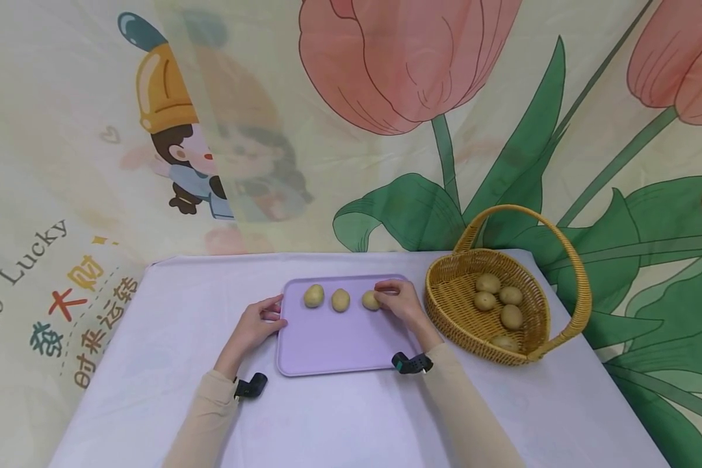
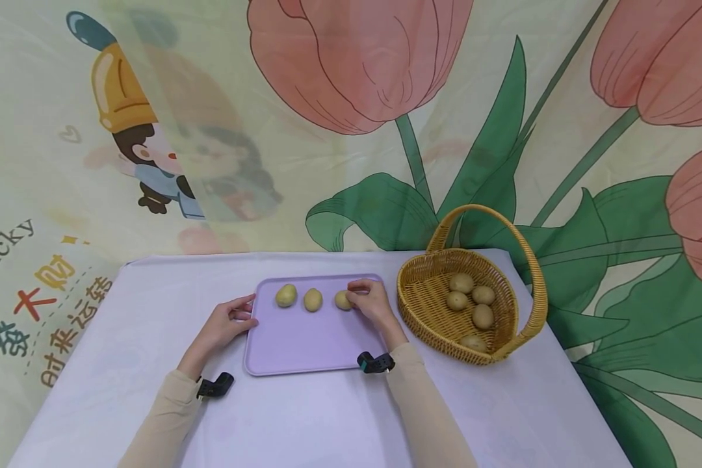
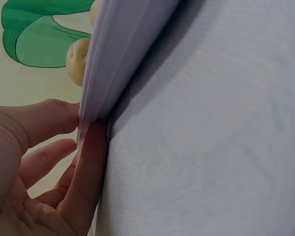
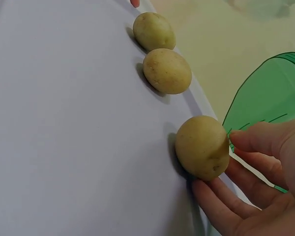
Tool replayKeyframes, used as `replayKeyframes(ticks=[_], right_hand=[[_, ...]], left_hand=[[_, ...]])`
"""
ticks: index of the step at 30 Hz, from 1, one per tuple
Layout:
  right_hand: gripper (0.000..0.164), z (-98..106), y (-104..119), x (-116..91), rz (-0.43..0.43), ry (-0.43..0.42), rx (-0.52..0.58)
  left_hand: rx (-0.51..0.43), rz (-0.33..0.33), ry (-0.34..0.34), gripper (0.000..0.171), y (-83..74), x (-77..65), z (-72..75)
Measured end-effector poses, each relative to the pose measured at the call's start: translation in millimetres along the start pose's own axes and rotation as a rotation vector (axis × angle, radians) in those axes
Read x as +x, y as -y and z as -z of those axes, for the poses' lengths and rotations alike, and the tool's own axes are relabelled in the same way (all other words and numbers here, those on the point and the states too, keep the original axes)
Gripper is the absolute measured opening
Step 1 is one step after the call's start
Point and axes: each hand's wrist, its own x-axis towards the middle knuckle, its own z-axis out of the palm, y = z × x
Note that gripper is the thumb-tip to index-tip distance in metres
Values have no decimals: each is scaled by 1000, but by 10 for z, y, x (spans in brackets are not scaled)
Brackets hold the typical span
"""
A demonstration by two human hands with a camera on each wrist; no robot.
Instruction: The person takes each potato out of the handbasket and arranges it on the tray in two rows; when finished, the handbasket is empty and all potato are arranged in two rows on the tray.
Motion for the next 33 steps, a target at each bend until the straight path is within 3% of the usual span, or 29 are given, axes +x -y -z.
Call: replayKeyframes(ticks=[10, 17, 22, 27, 33], right_hand=[[24, 151, 106, -46, 90, -29, -124], [29, 380, 401, -140, 138, 6, -63], [36, 680, 492, -181, 142, 3, -20], [39, 1068, 422, -224, 134, -92, 37], [39, 1433, 256, -302, 16, -276, -109]], left_hand=[[10, 7, 3, 60, -41, -19, -6], [14, 10, 2, 60, -30, -22, 4], [26, 16, 1, 61, -19, -24, 28], [37, 24, 8, 61, -8, -24, 31], [26, 20, 8, 61, -28, -19, 13]])
